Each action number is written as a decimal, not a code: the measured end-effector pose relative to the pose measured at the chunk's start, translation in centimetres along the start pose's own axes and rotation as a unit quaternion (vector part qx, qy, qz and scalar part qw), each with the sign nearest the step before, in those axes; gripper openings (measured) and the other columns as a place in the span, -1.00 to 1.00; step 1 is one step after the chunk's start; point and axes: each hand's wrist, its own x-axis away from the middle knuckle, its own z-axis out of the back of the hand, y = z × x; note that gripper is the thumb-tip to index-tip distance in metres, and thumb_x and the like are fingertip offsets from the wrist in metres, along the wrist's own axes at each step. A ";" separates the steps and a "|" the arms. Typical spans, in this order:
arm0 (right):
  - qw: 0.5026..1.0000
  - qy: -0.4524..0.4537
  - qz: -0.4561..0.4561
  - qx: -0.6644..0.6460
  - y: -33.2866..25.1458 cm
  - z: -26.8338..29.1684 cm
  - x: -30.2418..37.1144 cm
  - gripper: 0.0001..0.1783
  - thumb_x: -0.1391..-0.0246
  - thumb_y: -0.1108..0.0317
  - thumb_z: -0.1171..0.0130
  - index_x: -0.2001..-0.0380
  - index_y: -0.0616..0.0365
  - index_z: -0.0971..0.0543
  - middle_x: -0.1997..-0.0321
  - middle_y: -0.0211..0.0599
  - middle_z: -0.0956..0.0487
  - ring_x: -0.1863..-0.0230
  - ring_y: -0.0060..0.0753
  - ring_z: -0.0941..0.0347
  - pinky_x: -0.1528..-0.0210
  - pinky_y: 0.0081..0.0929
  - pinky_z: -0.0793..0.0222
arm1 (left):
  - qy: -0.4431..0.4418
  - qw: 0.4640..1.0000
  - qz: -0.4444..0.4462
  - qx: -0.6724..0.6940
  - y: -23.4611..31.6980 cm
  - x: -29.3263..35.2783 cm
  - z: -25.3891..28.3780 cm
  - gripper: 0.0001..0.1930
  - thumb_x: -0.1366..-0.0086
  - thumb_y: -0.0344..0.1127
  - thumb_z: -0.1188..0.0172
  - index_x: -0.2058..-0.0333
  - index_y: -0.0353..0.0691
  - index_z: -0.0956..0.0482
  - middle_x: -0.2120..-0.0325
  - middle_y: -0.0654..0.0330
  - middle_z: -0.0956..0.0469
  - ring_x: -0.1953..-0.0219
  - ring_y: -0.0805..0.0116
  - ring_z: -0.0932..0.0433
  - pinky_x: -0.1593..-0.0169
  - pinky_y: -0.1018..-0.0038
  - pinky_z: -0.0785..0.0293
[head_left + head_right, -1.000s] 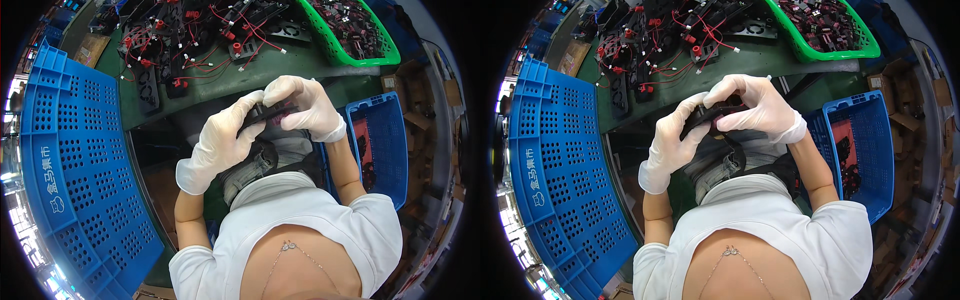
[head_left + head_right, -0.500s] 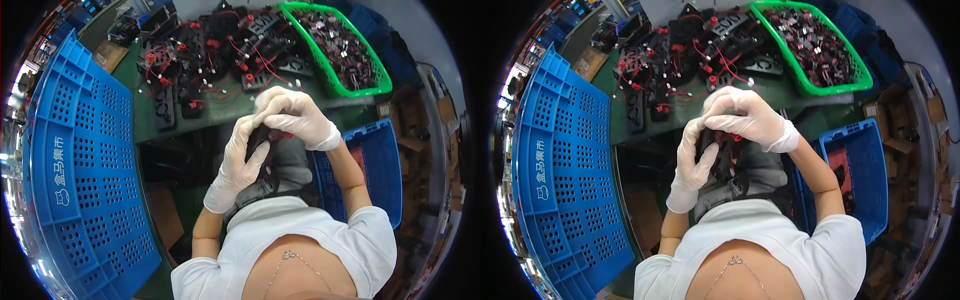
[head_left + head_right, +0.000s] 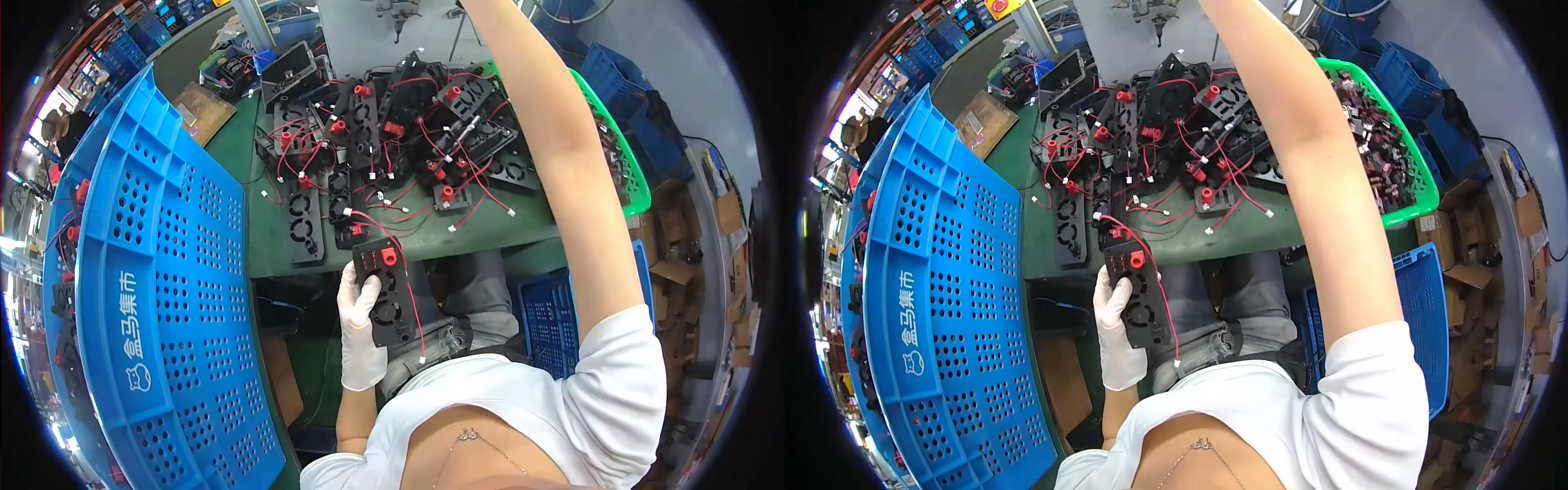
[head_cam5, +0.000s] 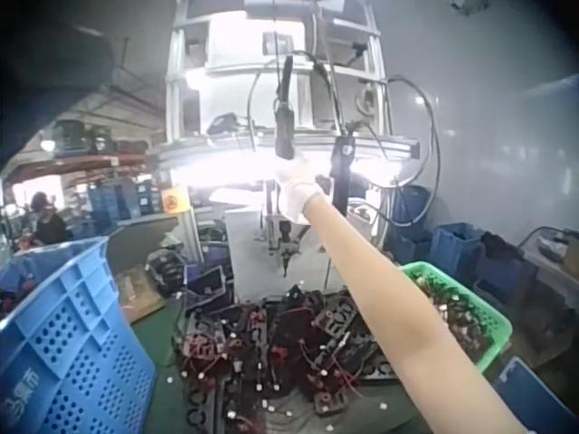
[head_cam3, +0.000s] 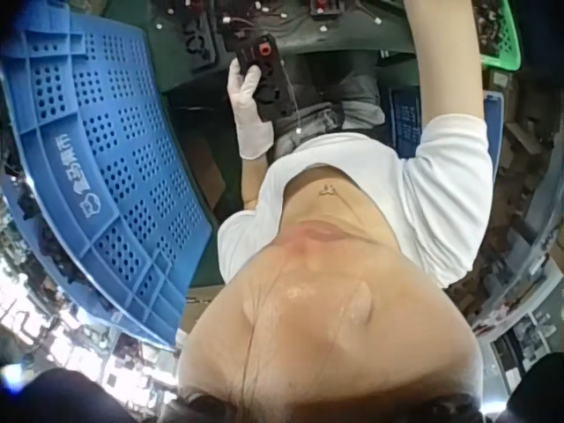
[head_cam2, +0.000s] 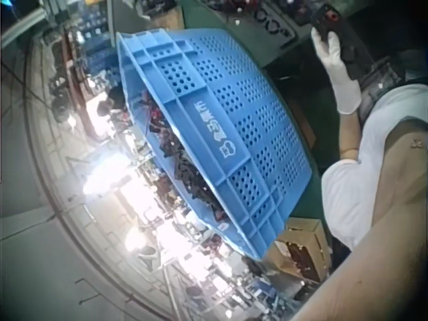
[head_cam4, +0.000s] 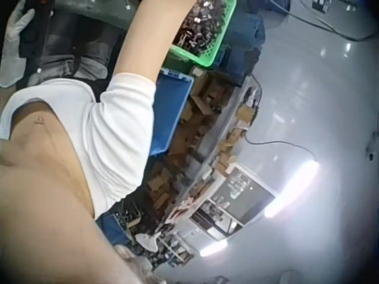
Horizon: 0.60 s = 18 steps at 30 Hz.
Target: Assembling electronic modules with cooling fans and wiring at a factory workstation.
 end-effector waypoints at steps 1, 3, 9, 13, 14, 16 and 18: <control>0.998 -0.022 0.049 0.039 1.1 -0.1 -0.8 -0.47 0.22 0.30 -0.34 0.12 0.29 -0.49 0.36 -0.17 -0.59 0.30 -0.29 -0.52 0.26 -0.35 -0.40 | -0.001 1.000 0.000 0.002 0.2 -0.1 0.0 -0.71 -0.22 -0.34 -0.06 0.08 -0.25 -0.40 0.28 0.14 -0.52 0.27 0.41 -0.54 0.16 0.56 -0.47; 0.994 -0.070 0.003 -0.090 0.8 -1.6 1.5 -0.56 0.20 0.30 -0.31 0.20 0.26 -0.53 0.44 -0.26 -0.58 0.39 -0.39 -0.50 0.36 -0.39 -0.38 | 0.041 0.998 0.033 0.017 0.8 0.1 0.6 -0.72 -0.23 -0.34 -0.05 0.09 -0.24 -0.39 0.29 0.13 -0.53 0.29 0.42 -0.54 0.20 0.57 -0.48; 0.995 -0.078 -0.012 -0.066 -0.1 -1.6 3.0 -0.67 0.16 0.34 -0.22 0.26 0.23 -0.53 0.46 -0.27 -0.58 0.43 -0.40 -0.53 0.40 -0.41 -0.39 | 0.026 0.997 0.068 0.027 0.6 -0.1 0.8 -0.71 -0.23 -0.33 -0.06 0.08 -0.24 -0.37 0.29 0.10 -0.54 0.29 0.43 -0.54 0.21 0.55 -0.50; 0.995 0.063 0.027 0.071 0.5 -2.4 3.6 -0.61 0.08 0.27 -0.11 0.12 0.15 -0.49 0.29 -0.04 -0.59 0.20 -0.06 -0.53 0.19 -0.29 -0.39 | 0.010 0.999 0.051 -0.005 -0.1 -0.3 1.2 -0.69 -0.22 -0.31 -0.07 0.07 -0.24 -0.37 0.30 0.10 -0.54 0.31 0.43 -0.54 0.22 0.55 -0.50; 0.997 0.058 0.033 0.041 0.7 -2.2 3.4 -0.58 0.05 0.26 -0.07 0.07 0.13 -0.47 0.23 0.03 -0.57 0.12 0.03 -0.51 0.12 -0.26 -0.38 | 0.011 0.998 0.053 -0.009 -0.1 -0.4 1.2 -0.69 -0.22 -0.30 -0.08 0.07 -0.24 -0.37 0.30 0.09 -0.54 0.32 0.43 -0.54 0.22 0.55 -0.50; 0.993 0.088 0.051 0.054 1.2 -2.0 3.1 -0.57 0.04 0.26 -0.06 0.05 0.13 -0.46 0.23 0.03 -0.57 0.12 0.01 -0.51 0.11 -0.26 -0.38 | 0.010 0.998 0.056 -0.014 -0.2 -0.5 1.3 -0.69 -0.22 -0.29 -0.08 0.08 -0.24 -0.37 0.30 0.09 -0.54 0.33 0.44 -0.54 0.23 0.56 -0.49; 0.990 0.111 0.064 0.061 0.6 -2.5 3.9 -0.56 0.03 0.26 -0.04 0.03 0.13 -0.45 0.22 0.03 -0.57 0.12 0.00 -0.51 0.10 -0.26 -0.37 | 0.011 0.998 0.049 -0.026 -0.5 -0.6 1.9 -0.68 -0.22 -0.29 -0.08 0.07 -0.24 -0.37 0.30 0.09 -0.54 0.33 0.45 -0.54 0.23 0.56 -0.49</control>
